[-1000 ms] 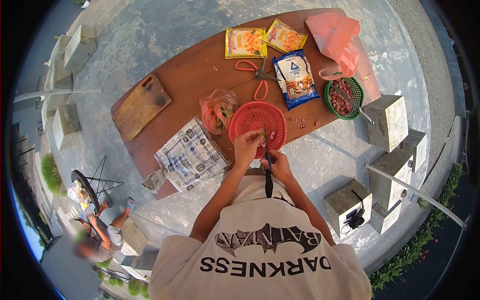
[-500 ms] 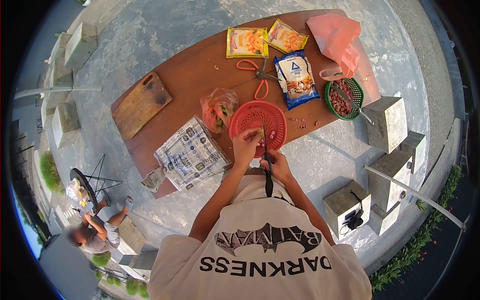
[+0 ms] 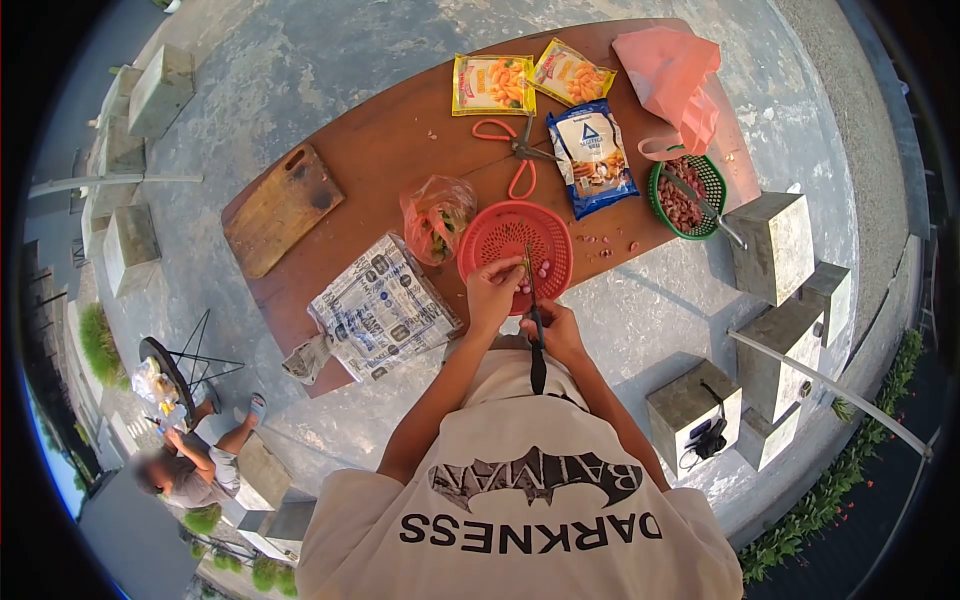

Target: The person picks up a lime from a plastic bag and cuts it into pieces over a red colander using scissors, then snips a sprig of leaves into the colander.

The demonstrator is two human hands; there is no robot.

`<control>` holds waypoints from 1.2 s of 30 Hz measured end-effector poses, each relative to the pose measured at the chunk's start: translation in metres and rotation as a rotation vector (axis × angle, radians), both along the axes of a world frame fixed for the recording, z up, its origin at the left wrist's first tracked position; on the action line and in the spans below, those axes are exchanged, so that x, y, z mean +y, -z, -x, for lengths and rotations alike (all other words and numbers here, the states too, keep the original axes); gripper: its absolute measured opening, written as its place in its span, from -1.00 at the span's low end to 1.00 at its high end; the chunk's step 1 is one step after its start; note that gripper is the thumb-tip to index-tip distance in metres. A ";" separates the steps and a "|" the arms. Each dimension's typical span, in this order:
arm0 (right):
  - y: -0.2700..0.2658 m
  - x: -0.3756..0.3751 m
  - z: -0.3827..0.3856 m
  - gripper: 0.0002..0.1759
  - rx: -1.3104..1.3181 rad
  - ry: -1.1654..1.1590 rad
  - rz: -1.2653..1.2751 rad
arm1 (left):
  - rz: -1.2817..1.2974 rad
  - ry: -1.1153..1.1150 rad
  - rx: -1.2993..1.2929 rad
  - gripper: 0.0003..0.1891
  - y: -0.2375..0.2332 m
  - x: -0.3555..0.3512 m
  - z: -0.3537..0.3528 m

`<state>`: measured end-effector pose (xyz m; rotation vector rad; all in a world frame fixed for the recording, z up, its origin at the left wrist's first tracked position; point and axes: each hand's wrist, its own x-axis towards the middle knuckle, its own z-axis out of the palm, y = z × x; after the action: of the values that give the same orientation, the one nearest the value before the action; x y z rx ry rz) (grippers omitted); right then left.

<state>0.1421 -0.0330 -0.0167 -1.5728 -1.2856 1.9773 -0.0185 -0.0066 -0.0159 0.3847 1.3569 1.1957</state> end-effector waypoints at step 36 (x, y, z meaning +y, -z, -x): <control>0.004 -0.005 -0.002 -0.68 0.022 0.040 -0.014 | -0.016 -0.075 -0.070 -0.84 -0.004 0.000 -0.006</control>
<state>0.1445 -0.0381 -0.0211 -1.5532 -1.2471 1.9517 -0.0125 -0.0069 -0.0116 0.3030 1.3119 1.2710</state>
